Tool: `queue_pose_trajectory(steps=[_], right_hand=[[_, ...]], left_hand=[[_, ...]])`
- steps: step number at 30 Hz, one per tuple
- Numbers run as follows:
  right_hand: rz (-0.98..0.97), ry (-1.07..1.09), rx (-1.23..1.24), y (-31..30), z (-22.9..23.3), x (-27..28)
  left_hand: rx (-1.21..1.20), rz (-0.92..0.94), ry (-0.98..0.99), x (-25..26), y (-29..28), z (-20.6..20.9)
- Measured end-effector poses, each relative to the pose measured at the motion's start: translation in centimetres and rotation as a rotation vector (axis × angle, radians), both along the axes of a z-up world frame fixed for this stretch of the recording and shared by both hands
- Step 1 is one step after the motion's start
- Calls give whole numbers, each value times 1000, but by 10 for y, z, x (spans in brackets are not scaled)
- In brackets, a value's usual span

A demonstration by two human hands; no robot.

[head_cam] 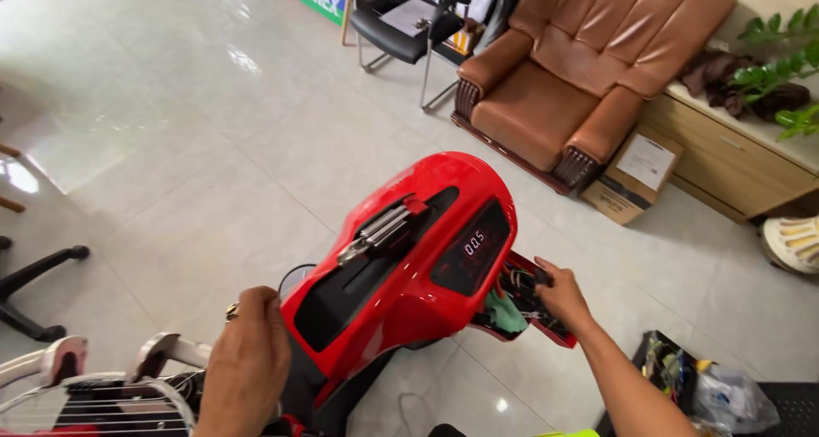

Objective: Stringing a badminton racket using a professional electronic stringing machine.

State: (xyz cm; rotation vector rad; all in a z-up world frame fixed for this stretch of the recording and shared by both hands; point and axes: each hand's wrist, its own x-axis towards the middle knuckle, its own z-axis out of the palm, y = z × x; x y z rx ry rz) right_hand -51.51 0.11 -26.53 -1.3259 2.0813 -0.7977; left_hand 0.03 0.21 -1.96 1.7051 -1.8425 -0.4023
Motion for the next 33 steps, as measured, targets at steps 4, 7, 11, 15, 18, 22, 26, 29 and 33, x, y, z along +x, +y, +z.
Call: queue_pose_trajectory(steps=[4, 7, 11, 15, 18, 22, 26, 29, 33], right_hand=[[-57, -85, 146, 13, -48, -5], [-80, -68, 177, 16, -61, 7], [-23, 97, 179, 24, -32, 39], [22, 242, 173, 38, -28, 35], [49, 318, -75, 34, -41, 25], [-36, 85, -350, -6, 35, 61], [75, -54, -349, -30, 158, 133], [293, -111, -371, -37, 202, 180], [590, -131, -501, -49, 237, 238]], left_hand=[[132, 70, -21, -5, 2, 6], [193, 101, -56, -5, 5, 8], [164, 99, -138, -2, 6, 3], [147, 108, -171, 1, 8, -7], [-46, 68, -162, 7, 7, -13], [-141, 47, -93, 7, 7, -4], [-189, 55, -30, -2, 4, 2], [-212, 34, -21, 0, 0, -13], [-176, 40, -9, -4, -1, -4]])
